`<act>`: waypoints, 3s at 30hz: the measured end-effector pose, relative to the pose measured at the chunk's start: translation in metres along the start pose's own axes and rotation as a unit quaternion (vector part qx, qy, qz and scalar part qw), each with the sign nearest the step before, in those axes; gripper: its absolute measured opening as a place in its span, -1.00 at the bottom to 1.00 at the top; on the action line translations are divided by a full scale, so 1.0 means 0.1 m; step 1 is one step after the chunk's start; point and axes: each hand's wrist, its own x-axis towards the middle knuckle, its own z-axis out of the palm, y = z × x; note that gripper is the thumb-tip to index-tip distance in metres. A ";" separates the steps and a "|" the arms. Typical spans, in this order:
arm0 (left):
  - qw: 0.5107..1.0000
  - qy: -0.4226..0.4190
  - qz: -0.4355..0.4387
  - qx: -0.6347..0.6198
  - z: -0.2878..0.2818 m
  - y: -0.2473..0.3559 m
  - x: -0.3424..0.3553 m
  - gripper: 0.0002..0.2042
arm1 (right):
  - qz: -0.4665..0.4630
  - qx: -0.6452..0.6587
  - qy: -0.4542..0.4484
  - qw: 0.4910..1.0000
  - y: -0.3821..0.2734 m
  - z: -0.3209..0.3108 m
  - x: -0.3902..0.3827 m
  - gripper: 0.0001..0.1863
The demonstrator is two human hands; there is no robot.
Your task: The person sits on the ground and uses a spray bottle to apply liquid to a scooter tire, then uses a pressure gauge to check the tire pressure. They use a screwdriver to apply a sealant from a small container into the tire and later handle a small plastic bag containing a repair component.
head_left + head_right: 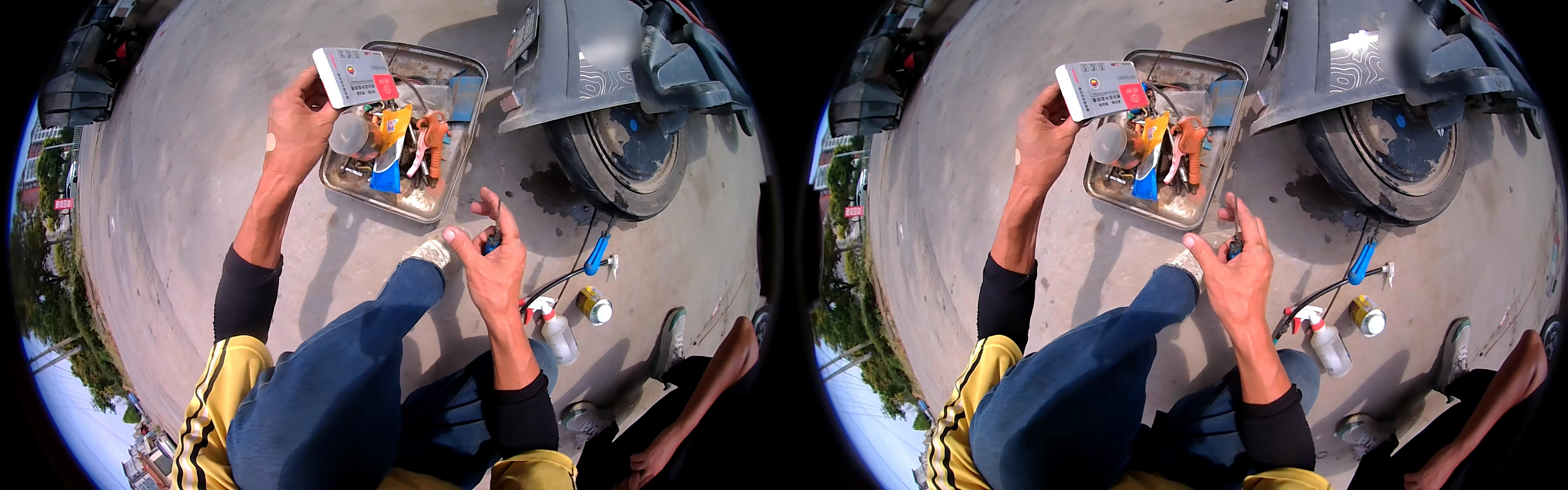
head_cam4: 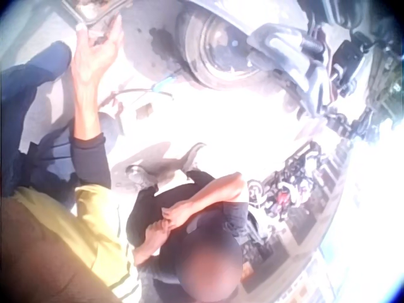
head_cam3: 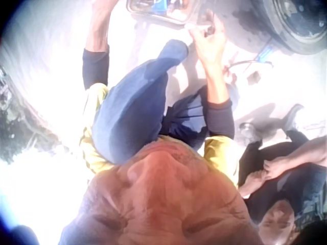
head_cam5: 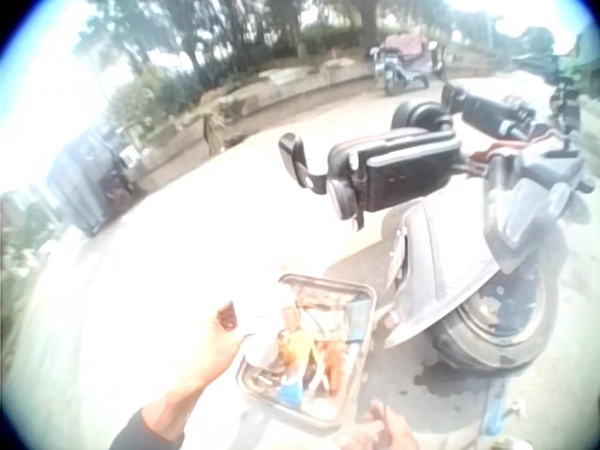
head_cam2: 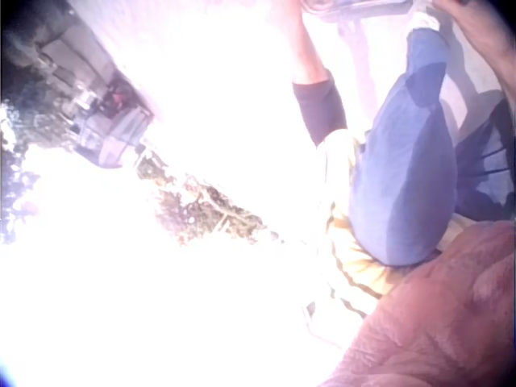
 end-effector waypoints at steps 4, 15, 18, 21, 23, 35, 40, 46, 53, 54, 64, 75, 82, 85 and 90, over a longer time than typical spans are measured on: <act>0.974 -0.143 -0.090 -0.153 -0.21 0.28 -0.47 -0.53 | -0.104 -0.114 -0.026 0.988 -0.03 0.02 0.01 0.20; 0.916 -0.295 -0.221 -0.157 -0.04 0.05 -1.38 -0.57 | -0.179 -0.243 -0.129 0.945 0.01 0.13 -0.09 -0.05; 0.919 -0.280 -0.229 -0.160 -0.04 0.07 -1.44 -0.63 | -0.181 -0.239 -0.129 0.945 0.03 0.11 -0.13 -0.12; 0.919 -0.238 -0.228 -0.216 0.09 0.04 -1.57 -0.65 | -0.188 -0.237 -0.120 0.946 0.05 0.11 -0.12 -0.21; 0.920 -0.187 -0.219 -0.264 0.20 0.04 -1.70 -0.67 | -0.193 -0.233 -0.116 0.946 0.05 0.10 -0.10 -0.25; 0.917 -0.340 -0.199 -0.064 -0.08 0.23 -1.49 -0.71 | -0.227 -0.268 -0.148 0.925 0.21 0.14 -0.12 -0.30; 0.924 -0.271 -0.222 -0.151 0.06 0.16 -1.61 -0.67 | -0.241 -0.263 -0.119 0.927 0.19 0.18 -0.06 -0.27; 0.925 -0.267 -0.241 -0.124 0.10 0.10 -1.58 -0.63 | -0.247 -0.254 -0.123 0.927 0.22 0.30 -0.01 -0.20; 0.929 -0.271 -0.193 -0.161 0.03 0.00 -1.57 -0.67 | -0.236 -0.254 -0.126 0.929 0.21 0.34 0.03 -0.18; 0.923 -0.273 -0.201 -0.180 -0.01 -0.02 -1.57 -0.67 | -0.233 -0.255 -0.120 0.931 0.20 0.35 0.02 -0.18; 0.933 -0.265 -0.184 -0.157 0.00 -0.06 -1.55 -0.72 | -0.237 -0.297 -0.133 0.915 0.21 0.37 0.08 -0.05; 0.955 -0.106 -0.157 -0.228 0.04 -0.05 -1.49 -0.95 | -0.136 -0.308 -0.124 0.933 0.32 0.41 0.22 0.03; 0.943 0.023 -0.223 -0.245 -0.06 -0.14 -1.35 -0.93 | -0.051 -0.342 -0.085 0.935 0.53 0.57 0.46 0.17; 0.943 0.058 -0.209 -0.254 -0.11 -0.13 -1.26 -0.92 | -0.016 -0.342 -0.075 0.937 0.43 0.65 0.56 0.18; 0.948 0.063 -0.206 -0.236 -0.29 0.03 -1.23 -0.90 | -0.089 -0.301 -0.069 0.947 0.18 0.49 0.55 0.19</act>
